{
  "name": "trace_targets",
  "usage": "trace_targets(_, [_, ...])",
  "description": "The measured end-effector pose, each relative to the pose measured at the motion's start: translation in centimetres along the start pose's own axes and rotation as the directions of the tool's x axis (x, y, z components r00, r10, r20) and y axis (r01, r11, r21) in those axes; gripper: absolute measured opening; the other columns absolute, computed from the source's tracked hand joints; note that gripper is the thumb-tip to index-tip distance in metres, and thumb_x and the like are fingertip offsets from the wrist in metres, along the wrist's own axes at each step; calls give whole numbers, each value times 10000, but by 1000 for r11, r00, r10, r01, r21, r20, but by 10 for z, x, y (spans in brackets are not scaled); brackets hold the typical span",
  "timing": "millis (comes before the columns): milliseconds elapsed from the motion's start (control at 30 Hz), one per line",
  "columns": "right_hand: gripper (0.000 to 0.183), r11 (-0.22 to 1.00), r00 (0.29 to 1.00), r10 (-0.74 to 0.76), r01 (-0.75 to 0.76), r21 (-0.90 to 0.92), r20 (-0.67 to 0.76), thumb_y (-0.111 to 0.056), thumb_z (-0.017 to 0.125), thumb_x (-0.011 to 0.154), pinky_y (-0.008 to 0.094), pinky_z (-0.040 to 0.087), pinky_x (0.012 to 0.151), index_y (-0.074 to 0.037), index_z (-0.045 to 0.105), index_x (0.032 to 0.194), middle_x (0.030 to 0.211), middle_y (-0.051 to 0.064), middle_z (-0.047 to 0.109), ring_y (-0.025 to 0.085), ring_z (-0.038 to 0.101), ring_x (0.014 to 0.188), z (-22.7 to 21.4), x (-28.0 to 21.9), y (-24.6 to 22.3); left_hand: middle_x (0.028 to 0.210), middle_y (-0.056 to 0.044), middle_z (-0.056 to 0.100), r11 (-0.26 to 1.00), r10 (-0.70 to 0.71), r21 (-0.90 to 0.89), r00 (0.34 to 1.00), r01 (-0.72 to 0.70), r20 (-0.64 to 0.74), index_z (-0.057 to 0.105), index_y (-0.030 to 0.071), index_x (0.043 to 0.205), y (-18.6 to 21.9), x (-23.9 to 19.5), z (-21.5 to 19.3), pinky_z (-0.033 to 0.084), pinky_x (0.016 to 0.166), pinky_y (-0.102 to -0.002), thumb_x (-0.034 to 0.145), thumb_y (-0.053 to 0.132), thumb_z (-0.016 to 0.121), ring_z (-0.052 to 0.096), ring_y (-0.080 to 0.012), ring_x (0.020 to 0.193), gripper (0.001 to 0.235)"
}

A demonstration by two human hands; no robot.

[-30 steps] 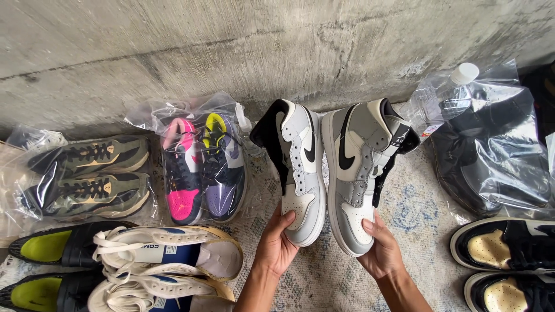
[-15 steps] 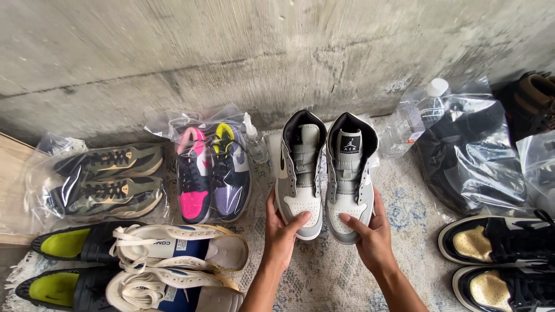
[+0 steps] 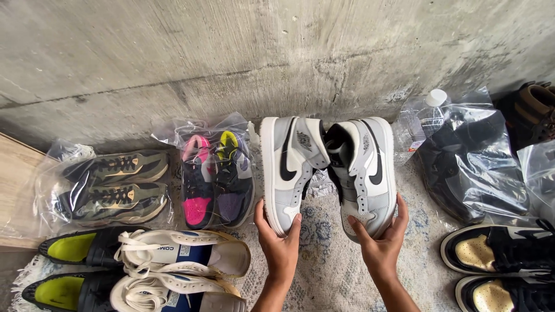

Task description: The person sits on a rug and handles a pair of white and grey high-top sneakers. They rotate the shoes to show different angles, remove the insoles, and then handle the shoelaces.

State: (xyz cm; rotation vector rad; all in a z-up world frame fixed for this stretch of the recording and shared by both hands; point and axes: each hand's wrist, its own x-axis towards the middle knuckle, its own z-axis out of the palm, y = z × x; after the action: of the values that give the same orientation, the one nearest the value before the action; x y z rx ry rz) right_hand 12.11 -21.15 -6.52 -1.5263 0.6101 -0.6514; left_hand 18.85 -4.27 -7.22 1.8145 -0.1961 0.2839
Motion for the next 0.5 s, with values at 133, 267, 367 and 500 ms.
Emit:
trace_targets(133, [1071,1000,1000,12,-12,20,5,69,737,719,575,666,863,-147,112,1563,1282,310,527,466,686,1097,4,-1,0,1276,-258,580,998,29,-60,999,-30,-15,272,29,1467,6,-1,3,717,727,-347,852,111,747,727,-312,993,782])
trace_targets(267, [1073,998,999,48,-48,30,2,59,741,713,556,668,854,-135,129,1573,1323,302,511,457,683,1102,4,-1,-2,1285,-247,541,990,137,-37,991,-137,-14,258,-11,1477,5,-2,4,668,843,-369,874,0,676,707,-300,1026,734])
trace_targets(367, [1084,996,997,70,-70,63,15,44,743,707,576,657,866,-133,126,1580,1329,307,511,462,678,1109,5,1,-4,1315,-243,518,979,201,21,979,-200,-29,261,-11,1484,4,-1,4,620,921,-415,879,-6,675,659,-324,1103,733])
trace_targets(500, [1127,998,998,11,-14,55,55,-11,764,709,607,683,793,-221,96,1592,1387,322,442,493,691,1070,2,1,12,1337,-253,526,957,266,128,963,-259,-41,268,-23,1506,-2,0,3,538,987,-474,898,45,695,623,-372,1173,746])
